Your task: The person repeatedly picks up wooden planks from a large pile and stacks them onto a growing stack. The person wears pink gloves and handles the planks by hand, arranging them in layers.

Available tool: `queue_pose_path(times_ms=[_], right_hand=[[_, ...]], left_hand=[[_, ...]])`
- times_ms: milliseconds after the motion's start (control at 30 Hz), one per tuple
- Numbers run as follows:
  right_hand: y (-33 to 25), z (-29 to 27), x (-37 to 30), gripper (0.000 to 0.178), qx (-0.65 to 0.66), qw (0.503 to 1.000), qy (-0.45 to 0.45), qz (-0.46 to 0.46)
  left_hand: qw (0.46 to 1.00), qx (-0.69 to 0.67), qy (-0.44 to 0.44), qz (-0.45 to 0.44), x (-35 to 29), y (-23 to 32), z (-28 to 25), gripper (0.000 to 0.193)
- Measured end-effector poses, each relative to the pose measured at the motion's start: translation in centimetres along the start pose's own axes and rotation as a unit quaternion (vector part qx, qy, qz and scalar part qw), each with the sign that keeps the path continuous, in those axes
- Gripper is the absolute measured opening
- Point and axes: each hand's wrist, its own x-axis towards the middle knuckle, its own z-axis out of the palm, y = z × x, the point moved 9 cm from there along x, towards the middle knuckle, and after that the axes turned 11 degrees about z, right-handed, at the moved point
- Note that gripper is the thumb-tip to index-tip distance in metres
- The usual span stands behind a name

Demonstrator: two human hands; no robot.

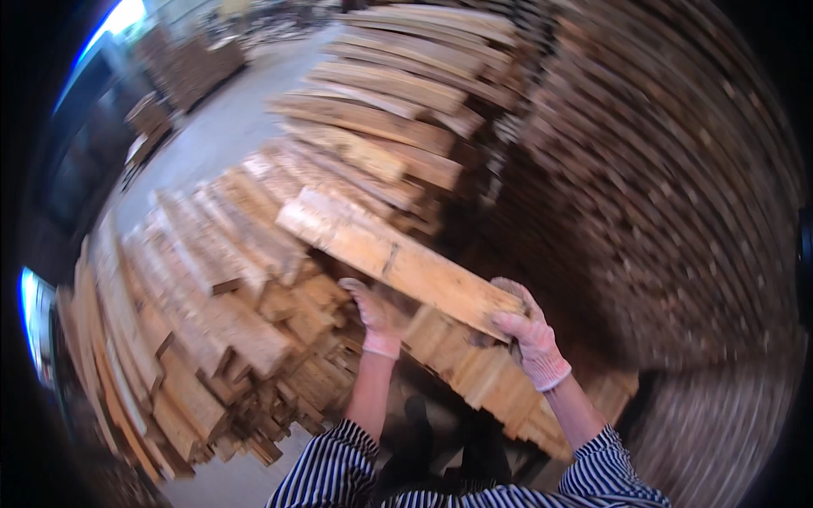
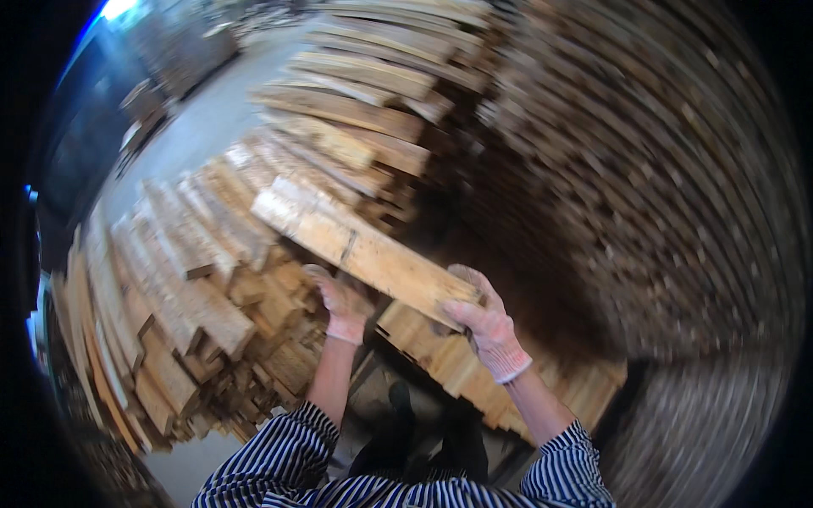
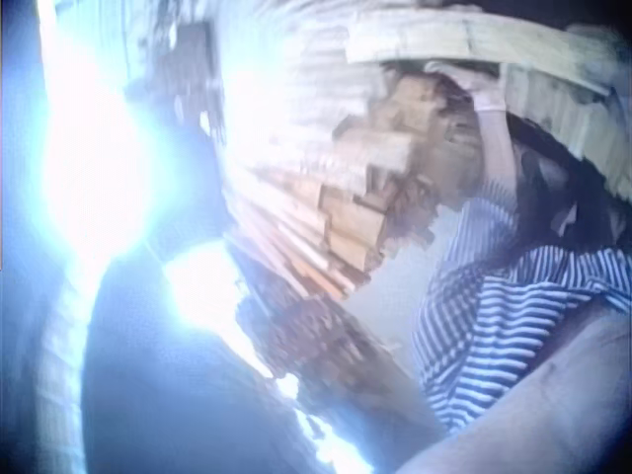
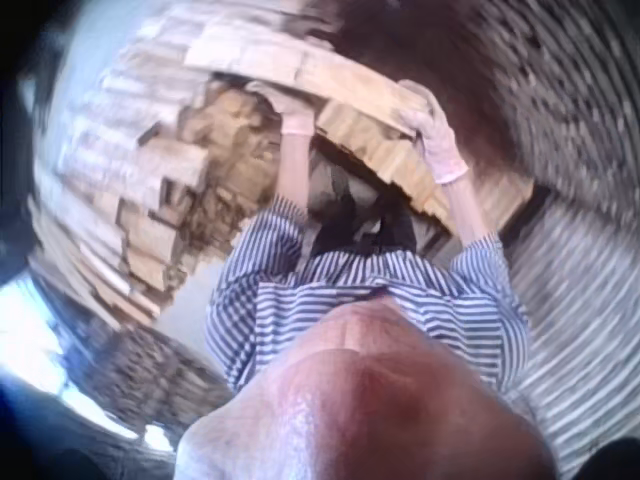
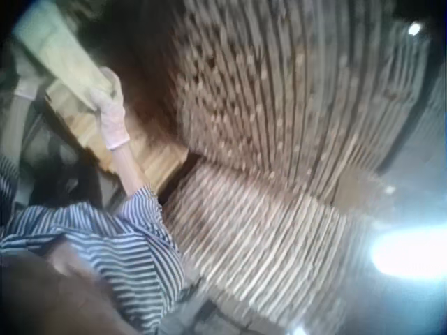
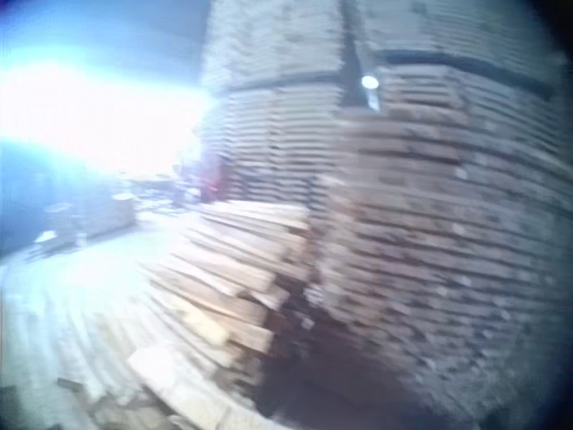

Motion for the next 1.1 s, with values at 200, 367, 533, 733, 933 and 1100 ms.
queue_pose_path(times_ms=[200, 367, 533, 733, 933, 1100], right_hand=[[11.1, -15.9, -15.4, 0.113, 0.031, 0.987, 0.139, 0.076], [5.9, -17.3, -12.5, 0.129, -0.502, 0.837, 0.218, -0.033], [9.2, -24.0, -5.5, 0.135, -0.371, 0.897, 0.233, -0.053], [17.3, -33.2, 0.2, 0.135, -0.27, 0.927, 0.251, -0.067], [21.6, -36.1, -5.8, 0.119, -0.197, 0.873, 0.446, -0.038], [27.2, -43.2, -12.1, 0.092, -0.144, 0.821, 0.545, 0.089]], left_hand=[[0.985, -0.114, -0.069, -0.106, -0.5, -13.8, 2.8, 0.069], [0.988, 0.001, -0.057, -0.142, -4.1, -20.6, 4.5, 0.085], [0.881, 0.356, -0.057, -0.306, -9.7, -27.3, -5.6, 0.082], [0.839, 0.445, -0.088, -0.299, -9.7, -35.3, -12.7, 0.09], [0.759, 0.506, 0.039, -0.408, -13.6, -39.3, -18.8, 0.063], [0.689, 0.479, 0.145, -0.524, -18.9, -41.8, -24.2, 0.085]])
